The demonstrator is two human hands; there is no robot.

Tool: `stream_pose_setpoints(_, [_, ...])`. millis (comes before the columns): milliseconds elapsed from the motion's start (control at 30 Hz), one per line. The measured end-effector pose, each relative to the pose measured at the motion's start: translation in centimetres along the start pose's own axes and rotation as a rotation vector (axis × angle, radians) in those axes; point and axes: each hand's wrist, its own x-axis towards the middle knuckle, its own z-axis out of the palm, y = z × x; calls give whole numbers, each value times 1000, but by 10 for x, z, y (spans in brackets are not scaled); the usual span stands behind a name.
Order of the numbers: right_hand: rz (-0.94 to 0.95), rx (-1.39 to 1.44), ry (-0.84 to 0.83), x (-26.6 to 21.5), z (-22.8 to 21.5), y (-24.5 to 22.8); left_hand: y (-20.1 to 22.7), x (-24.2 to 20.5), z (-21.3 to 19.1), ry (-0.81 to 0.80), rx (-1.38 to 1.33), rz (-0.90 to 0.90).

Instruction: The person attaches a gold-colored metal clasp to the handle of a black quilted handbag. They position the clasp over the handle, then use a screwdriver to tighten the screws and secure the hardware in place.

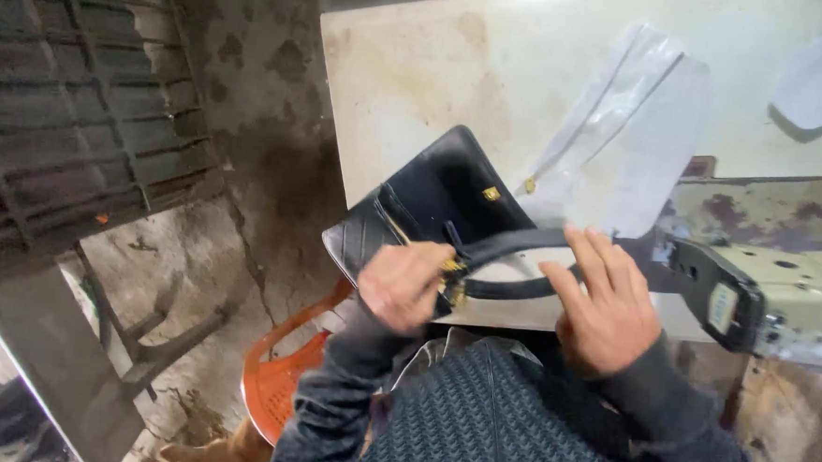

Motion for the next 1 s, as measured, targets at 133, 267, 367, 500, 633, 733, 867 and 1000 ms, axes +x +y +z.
stream_pose_setpoints(133, [-5,195,-17,57,6,-38,-2,9,1,-11,-53,96])
stream_pose_setpoints(267, [-111,371,-97,61,73,-43,-22,-2,5,43,-152,133])
stream_pose_setpoints(367, [-64,461,-249,55,68,-47,-28,-2,-6,78,-245,27])
stream_pose_setpoints(500, [4,491,-484,37,56,-57,-13,1,-24,-36,-309,-87])
stream_pose_setpoints(633, [219,459,-505,9,56,-54,-13,-23,-7,149,34,-231])
stream_pose_setpoints(733, [404,361,-303,13,56,-44,-15,-28,10,246,314,-397])
stream_pose_setpoints(867, [651,203,-164,-13,70,-28,-21,-27,25,246,433,-512])
stream_pose_setpoints(1000, [674,285,-167,3,55,-26,-19,-24,34,268,479,-533])
